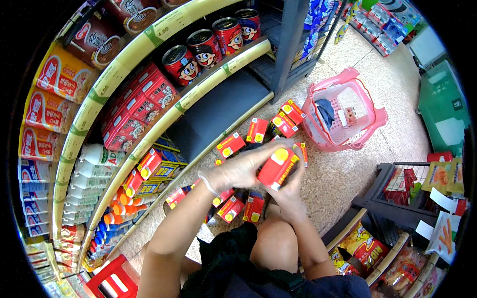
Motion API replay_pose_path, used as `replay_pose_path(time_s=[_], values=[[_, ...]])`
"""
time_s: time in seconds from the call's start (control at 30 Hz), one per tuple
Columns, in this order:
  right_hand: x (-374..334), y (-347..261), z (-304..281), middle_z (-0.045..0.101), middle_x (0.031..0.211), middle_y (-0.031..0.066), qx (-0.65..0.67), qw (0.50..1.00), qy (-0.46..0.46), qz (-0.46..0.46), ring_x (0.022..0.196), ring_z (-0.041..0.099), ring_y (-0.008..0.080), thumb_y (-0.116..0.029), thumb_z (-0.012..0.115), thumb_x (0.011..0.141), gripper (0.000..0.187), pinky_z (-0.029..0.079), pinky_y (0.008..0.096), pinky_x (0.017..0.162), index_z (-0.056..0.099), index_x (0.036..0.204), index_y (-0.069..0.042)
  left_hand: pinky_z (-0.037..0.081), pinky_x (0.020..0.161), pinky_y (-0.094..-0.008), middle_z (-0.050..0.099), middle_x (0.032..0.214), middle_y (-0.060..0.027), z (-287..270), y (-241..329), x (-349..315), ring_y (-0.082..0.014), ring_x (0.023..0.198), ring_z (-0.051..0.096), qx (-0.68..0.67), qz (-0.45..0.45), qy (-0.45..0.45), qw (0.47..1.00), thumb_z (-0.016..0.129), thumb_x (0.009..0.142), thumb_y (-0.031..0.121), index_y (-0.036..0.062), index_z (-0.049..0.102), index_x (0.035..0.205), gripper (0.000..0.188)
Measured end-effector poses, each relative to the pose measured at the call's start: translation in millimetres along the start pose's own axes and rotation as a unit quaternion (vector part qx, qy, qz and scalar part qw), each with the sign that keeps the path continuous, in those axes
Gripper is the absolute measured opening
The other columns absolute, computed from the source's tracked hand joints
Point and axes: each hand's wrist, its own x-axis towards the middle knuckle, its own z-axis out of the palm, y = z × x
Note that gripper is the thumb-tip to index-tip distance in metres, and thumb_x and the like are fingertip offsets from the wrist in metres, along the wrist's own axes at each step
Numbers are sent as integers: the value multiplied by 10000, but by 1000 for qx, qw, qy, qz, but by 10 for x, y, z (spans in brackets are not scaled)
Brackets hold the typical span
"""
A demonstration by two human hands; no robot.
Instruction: The person sits on the floor in a store aisle and wipes red and blue product boxes with a blue cloth. They pick up boxes from the shelf, wipe them, and place them on the floor beside them.
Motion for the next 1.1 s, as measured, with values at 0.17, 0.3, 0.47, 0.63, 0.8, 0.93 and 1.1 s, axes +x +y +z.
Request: replay_pose_path(time_s=[0.17, 0.3, 0.47, 0.63, 0.8, 0.93, 1.1], values=[[-342, -568, -311, 342, 1409, 146, -31, 982, 146, 115, 1314, 377, 263, -126, 877, 627, 1117, 329, 418, 1099, 138, 1459, -40, 213, 1176, -376, 176, 1578, -133, 285, 298, 90, -260, 1440, 216, 5, -8, -43, 999, 696, 748, -28, 139, 155, 1528, 963], [-478, -427, -908, 357, 1414, 121, -135, 963, 217, 83, 1310, 378, 252, -14, 859, 583, 1129, 329, 404, 1099, 150, 1460, -56, 253, 1159, -370, 246, 1552, -148, 470, 109, -48, -278, 1419, 272, 38, -51, -30, 998, 685, 819, 79, 94, 219, 1506, 830], [-468, 152, -1289, 327, 1441, 128, -108, 943, 238, 204, 1324, 366, 254, 107, 789, 614, 1088, 334, 400, 1102, 137, 1465, -78, 323, 1114, -365, 379, 1482, -176, 578, -379, -446, -287, 1364, 382, 52, -202, 20, 978, 644, 885, 153, 33, 341, 1449, 651], [-691, 1025, -1679, 305, 1462, 130, -140, 946, 217, 195, 1354, 333, 252, 82, 821, 611, 1098, 299, 388, 1131, 144, 1461, -78, 363, 1081, -353, 466, 1418, -179, 596, -565, -572, -284, 1306, 463, 35, -263, 40, 963, 632, 890, 144, 66, 392, 1430, 596], [-667, 1294, -1623, 370, 1432, 133, -190, 954, 140, 184, 1329, 371, 261, 64, 831, 613, 1151, 305, 383, 1125, 111, 1500, -81, 407, 1039, -345, 558, 1315, -176, 567, -837, -596, -271, 1232, 533, 8, -272, 172, 947, 602, 898, 53, 31, 522, 1314, 424], [-845, 1304, -2007, 350, 1479, 166, -189, 933, 102, 288, 1329, 394, 250, 78, 748, 698, 1091, 335, 348, 1100, 43, 1516, -76, 400, 1046, -308, 566, 1319, -127, 464, -1073, -526, -188, 1219, 535, 5, -254, 230, 939, 553, 908, -22, 0, 554, 1274, 367], [-829, 995, -2009, 181, 1560, 218, -185, 905, 129, 360, 1423, 255, 328, 151, 539, 722, 988, 267, 361, 1128, 6, 1524, -70, 425, 1013, -301, 591, 1279, -118, 280, -1275, -350, -176, 1175, 559, 3, -257, 292, 921, 543, 927, -6, -6, 564, 1253, 326]])
